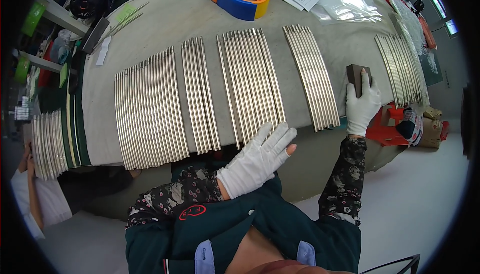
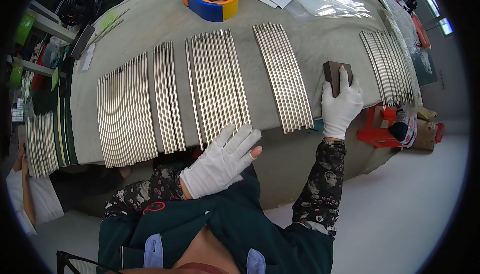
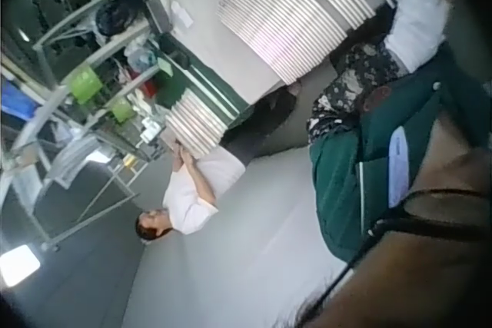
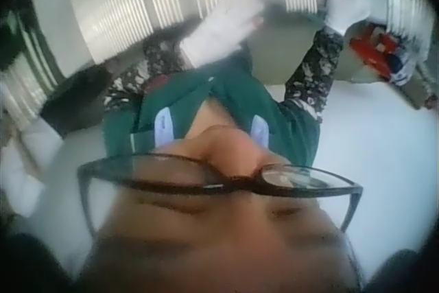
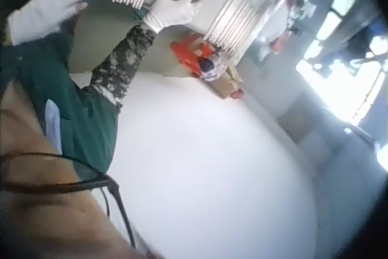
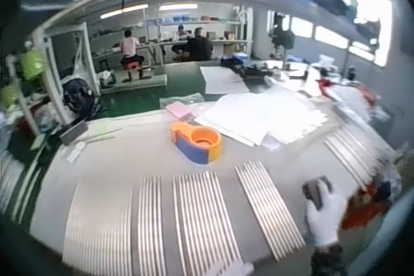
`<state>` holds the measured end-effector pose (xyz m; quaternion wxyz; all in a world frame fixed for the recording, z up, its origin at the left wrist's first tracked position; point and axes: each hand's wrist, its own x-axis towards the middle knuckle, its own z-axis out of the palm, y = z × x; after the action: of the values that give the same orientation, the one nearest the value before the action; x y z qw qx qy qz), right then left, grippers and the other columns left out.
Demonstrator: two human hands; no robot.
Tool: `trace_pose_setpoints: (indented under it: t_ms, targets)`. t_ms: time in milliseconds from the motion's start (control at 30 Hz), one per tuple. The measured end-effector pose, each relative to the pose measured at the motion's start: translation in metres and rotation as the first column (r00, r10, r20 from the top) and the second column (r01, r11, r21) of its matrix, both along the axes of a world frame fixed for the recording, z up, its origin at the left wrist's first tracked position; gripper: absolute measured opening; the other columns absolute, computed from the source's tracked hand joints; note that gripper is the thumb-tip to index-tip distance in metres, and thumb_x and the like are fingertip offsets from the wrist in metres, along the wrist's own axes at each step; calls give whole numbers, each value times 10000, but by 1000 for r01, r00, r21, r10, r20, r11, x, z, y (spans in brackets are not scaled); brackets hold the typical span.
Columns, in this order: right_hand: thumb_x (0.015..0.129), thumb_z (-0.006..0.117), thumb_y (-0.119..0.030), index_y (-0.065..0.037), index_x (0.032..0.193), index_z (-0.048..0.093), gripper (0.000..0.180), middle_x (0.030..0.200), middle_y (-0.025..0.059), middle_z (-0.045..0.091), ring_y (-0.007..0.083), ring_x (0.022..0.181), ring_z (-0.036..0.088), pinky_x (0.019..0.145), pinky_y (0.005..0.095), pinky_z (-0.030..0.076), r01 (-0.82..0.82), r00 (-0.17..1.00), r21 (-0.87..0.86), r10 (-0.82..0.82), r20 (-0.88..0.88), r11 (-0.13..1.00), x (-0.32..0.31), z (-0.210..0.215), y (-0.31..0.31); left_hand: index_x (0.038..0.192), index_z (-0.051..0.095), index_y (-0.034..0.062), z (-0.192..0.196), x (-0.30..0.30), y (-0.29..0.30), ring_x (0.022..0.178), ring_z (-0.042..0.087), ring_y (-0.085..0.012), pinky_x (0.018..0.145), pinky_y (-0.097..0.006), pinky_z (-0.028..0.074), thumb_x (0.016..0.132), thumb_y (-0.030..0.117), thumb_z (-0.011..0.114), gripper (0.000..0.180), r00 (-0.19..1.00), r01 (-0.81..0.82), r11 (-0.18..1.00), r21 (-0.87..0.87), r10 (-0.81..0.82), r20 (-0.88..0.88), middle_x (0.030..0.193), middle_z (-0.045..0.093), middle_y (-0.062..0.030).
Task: Sanding and inspecting metal rods on a workbench.
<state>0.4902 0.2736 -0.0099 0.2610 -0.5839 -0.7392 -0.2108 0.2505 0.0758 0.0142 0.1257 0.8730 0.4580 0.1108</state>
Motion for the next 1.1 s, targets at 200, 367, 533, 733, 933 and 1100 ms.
trace_pose_setpoints:
  t_ms: [200,367,533,733,933,1100]
  targets:
    - [715,688,-266,-135,1185,624,491,1119,183,597,366,902,604,768,454,498,6,1000,2,-6,0,1000,-1,1,-1,1329,449,6,-7,4,3,1340,321,-342,1120,-464,246,643,382,752,838,1000,2,998,65,-3,11,1407,383,-178]
    - [715,688,-265,-135,1184,625,491,1122,185,597,369,903,603,769,453,497,-6,1000,14,6,-2,1000,1,0,0,1317,458,3,-5,3,2,1334,328,-347,1119,-465,247,637,363,759,827,1000,2,999,54,-3,31,1403,385,-182]
    - [712,693,-257,-131,1188,621,497,1132,187,595,369,907,603,767,453,496,-12,1000,8,12,-5,1000,2,0,0,1300,468,-7,-3,0,1,1327,334,-356,1116,-467,250,615,343,770,826,998,2,999,36,-5,65,1396,384,-191]
    - [711,695,-258,-131,1178,628,489,1134,189,594,370,909,603,769,452,494,-10,1000,14,10,-11,1000,1,0,1,1295,459,-19,-2,-2,-2,1324,332,-368,1113,-473,249,595,334,784,849,995,0,999,33,-3,99,1385,380,-205]
    - [718,693,-267,-132,1180,630,486,1142,193,591,370,922,602,781,453,495,9,1000,2,-9,-12,1000,0,-1,1,1296,444,-38,25,-5,7,1308,350,-372,1107,-482,249,639,314,778,817,991,22,995,-98,-8,136,1377,383,-210]
    - [717,696,-274,-135,1198,625,506,1153,196,588,369,940,600,805,452,493,6,1000,-23,-6,-11,1000,4,-2,1,1255,470,-48,40,-17,20,1298,370,-342,1099,-478,253,665,331,771,764,995,-58,996,-74,64,76,1362,398,-199]
